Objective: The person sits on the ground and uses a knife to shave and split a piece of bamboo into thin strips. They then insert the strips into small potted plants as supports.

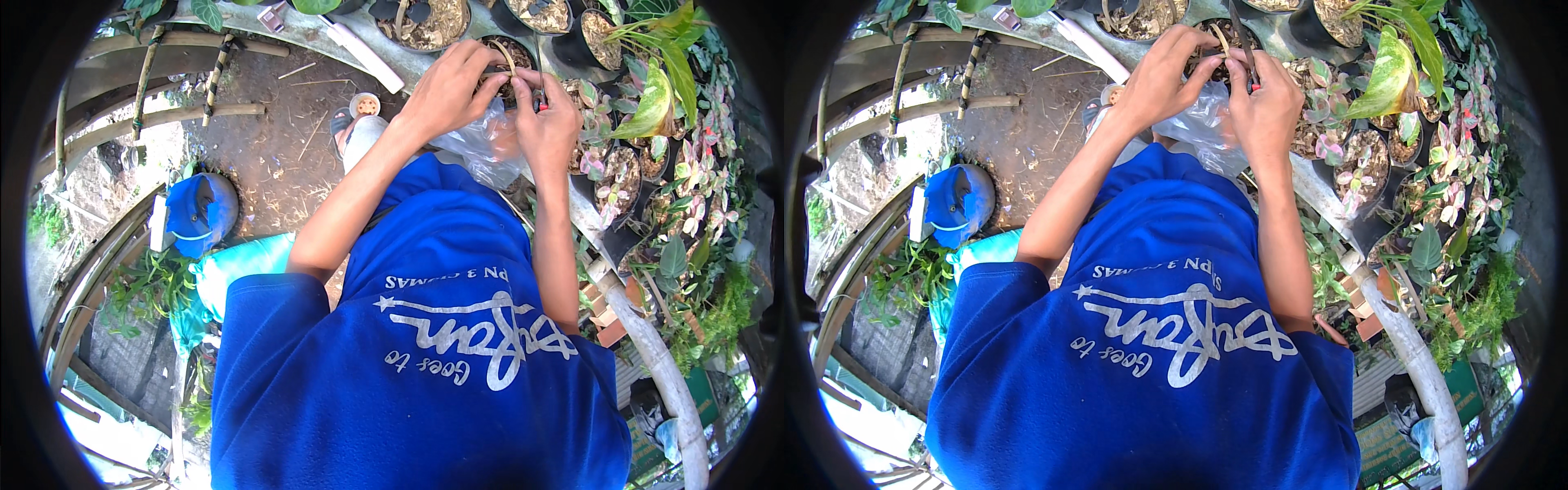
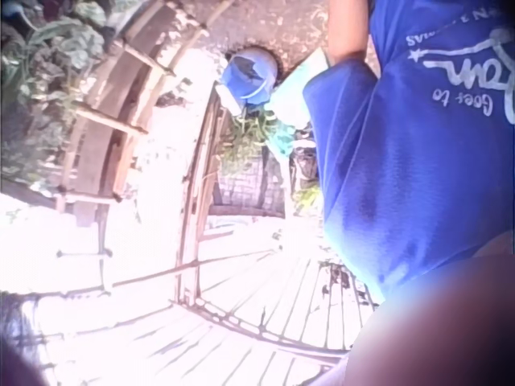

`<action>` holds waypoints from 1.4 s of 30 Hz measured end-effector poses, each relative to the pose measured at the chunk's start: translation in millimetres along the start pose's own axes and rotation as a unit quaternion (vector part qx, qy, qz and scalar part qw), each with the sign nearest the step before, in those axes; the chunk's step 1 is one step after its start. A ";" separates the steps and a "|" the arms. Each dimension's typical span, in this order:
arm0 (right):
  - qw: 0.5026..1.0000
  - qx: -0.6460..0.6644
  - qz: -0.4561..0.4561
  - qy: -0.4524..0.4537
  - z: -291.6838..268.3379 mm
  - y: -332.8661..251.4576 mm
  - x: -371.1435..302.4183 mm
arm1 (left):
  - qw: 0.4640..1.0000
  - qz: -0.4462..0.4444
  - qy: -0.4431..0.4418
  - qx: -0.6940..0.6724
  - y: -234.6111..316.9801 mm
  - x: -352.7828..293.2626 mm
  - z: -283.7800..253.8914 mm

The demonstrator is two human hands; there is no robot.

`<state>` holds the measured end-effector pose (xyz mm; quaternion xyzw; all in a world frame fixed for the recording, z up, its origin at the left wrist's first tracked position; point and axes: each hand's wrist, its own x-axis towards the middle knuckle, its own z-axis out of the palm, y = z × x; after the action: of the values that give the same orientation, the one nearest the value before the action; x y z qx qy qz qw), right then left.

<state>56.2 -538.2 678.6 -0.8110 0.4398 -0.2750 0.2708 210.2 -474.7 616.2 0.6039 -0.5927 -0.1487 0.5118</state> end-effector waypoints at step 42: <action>0.977 0.136 0.164 0.008 -60.1 -2.5 -29.5 | 0.970 -0.227 -0.025 -0.077 20.7 14.1 -5.3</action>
<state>2.8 -523.5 716.4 -0.6814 0.5271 -0.2905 0.4164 206.4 -480.0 641.0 0.6777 -0.4393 -0.3215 0.4944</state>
